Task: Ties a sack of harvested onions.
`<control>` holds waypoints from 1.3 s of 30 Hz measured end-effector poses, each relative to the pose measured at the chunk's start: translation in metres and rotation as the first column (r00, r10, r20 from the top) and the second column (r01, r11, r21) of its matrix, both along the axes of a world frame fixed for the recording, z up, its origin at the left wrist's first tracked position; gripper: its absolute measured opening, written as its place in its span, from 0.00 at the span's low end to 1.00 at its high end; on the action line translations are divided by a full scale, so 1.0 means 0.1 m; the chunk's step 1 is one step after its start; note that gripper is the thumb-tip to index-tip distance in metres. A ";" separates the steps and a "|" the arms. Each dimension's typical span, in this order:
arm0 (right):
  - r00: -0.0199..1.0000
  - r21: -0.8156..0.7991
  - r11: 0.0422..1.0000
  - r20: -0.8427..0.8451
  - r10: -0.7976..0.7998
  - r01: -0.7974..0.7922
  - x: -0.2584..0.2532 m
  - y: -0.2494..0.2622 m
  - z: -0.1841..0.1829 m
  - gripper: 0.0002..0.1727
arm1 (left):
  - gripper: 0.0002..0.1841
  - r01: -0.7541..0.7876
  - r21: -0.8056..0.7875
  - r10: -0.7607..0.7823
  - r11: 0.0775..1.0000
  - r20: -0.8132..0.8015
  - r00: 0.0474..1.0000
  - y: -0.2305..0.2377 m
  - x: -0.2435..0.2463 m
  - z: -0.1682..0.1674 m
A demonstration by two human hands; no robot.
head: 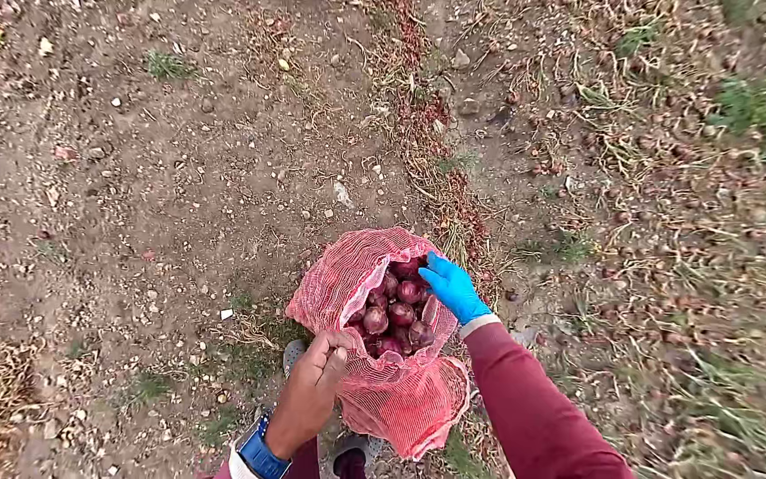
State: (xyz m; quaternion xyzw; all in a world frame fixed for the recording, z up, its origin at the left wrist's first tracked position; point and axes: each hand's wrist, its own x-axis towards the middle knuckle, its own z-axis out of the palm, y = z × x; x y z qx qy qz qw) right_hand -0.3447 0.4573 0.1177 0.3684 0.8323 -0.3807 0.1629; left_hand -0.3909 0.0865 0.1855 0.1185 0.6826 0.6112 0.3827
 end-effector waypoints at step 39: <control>0.314 -0.249 0.286 -0.077 0.946 -0.925 0.80 0.88 1.24 0.22 | 0.18 0.080 -0.644 -0.029 0.761 0.089 0.996 2.80 0.98 1.14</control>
